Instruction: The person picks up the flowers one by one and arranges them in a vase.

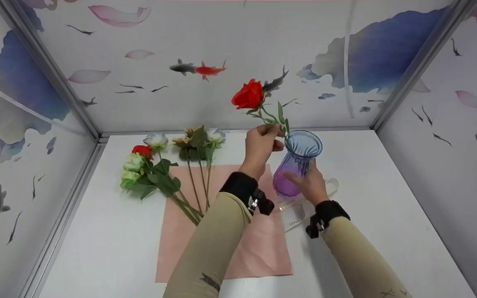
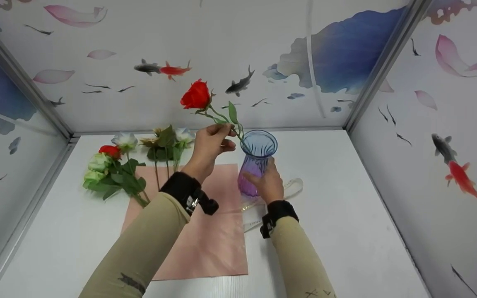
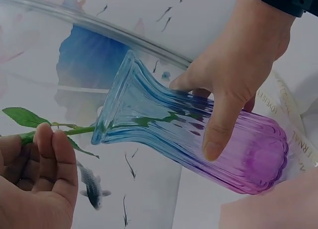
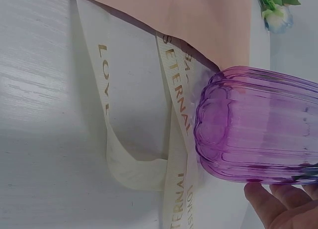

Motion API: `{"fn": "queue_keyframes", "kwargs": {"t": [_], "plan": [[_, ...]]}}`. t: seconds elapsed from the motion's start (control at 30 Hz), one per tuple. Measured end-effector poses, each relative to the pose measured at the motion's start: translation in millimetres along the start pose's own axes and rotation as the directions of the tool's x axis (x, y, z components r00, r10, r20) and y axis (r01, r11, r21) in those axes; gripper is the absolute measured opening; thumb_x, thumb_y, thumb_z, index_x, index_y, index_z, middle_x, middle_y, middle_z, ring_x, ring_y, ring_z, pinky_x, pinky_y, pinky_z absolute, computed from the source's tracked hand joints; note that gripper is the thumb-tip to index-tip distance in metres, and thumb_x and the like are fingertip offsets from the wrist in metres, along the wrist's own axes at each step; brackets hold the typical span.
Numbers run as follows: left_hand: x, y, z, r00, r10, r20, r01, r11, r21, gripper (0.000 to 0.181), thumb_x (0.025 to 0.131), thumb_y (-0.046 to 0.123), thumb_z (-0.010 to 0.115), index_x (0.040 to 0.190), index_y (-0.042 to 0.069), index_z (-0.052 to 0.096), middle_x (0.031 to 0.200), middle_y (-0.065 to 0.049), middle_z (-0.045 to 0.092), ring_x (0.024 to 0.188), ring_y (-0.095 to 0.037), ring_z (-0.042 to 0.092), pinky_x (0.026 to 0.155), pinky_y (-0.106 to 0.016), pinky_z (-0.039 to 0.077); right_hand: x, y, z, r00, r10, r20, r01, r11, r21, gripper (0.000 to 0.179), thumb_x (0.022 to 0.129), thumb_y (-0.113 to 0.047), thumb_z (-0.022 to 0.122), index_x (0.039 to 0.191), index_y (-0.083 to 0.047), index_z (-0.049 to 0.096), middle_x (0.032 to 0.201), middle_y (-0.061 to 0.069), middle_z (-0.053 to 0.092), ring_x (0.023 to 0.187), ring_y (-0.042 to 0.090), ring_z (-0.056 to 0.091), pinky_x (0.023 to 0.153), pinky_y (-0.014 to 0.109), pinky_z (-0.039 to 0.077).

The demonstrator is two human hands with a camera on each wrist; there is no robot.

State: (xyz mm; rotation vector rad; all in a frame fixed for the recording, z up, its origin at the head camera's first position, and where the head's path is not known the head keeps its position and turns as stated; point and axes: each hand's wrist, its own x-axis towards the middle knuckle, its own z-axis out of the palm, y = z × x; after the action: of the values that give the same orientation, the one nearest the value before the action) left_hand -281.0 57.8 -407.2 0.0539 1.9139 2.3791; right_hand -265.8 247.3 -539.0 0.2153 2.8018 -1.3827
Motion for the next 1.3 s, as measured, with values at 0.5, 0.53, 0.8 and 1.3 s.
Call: {"fn": "queue_keyframes", "kwargs": {"t": [0.5,0.53,0.8,1.3], "plan": [[-1.9,-7.5,4.2,0.975,-0.178,0.136,0.176,0.984,0.028,0.034,0.104,0.023,0.061,0.130,0.002,0.067,0.120,-0.015,0.070,0.099,-0.032,0.071,0.095,-0.046,0.056,0.0,1,1,0.999,-0.033,-0.018,0.034,0.999,0.030,0.108,0.088,-0.047,0.080,0.162,-0.009,0.011,0.156,0.026,0.042,0.142,0.043,0.043,0.116,0.058,0.035],[-2.1,-8.0,3.8,0.972,-0.179,0.150,0.176,0.984,0.032,0.036,0.103,0.024,0.061,0.131,0.002,0.067,0.123,-0.016,0.069,0.101,-0.031,0.071,0.095,-0.045,0.057,-0.4,0,1,0.999,-0.039,-0.019,0.039,0.999,0.027,0.108,0.088,-0.047,0.080,0.162,-0.009,0.010,0.156,0.026,0.042,0.142,0.044,0.044,0.115,0.058,0.036],[-2.2,-9.7,2.4,0.947,-0.159,0.278,0.173,0.984,-0.028,0.050,0.106,0.026,0.056,0.151,0.004,0.048,0.148,-0.014,0.054,0.102,-0.031,0.073,0.092,-0.041,0.058,-1.0,1,0,0.999,-0.046,-0.005,0.046,0.999,-0.022,0.110,0.090,-0.048,0.077,0.163,-0.008,0.006,0.157,0.027,0.040,0.142,0.045,0.043,0.114,0.059,0.037],[-11.5,-19.3,-31.2,0.928,-0.119,0.354,0.102,0.993,0.067,0.041,0.108,0.023,0.053,0.146,0.010,0.057,0.145,-0.003,0.060,0.096,-0.029,0.076,0.091,-0.038,0.059,1.5,2,1,0.999,-0.046,-0.029,0.046,0.999,-0.007,0.106,0.089,-0.048,0.079,0.161,-0.006,0.014,0.153,0.029,0.045,0.139,0.045,0.046,0.113,0.059,0.037]]}}
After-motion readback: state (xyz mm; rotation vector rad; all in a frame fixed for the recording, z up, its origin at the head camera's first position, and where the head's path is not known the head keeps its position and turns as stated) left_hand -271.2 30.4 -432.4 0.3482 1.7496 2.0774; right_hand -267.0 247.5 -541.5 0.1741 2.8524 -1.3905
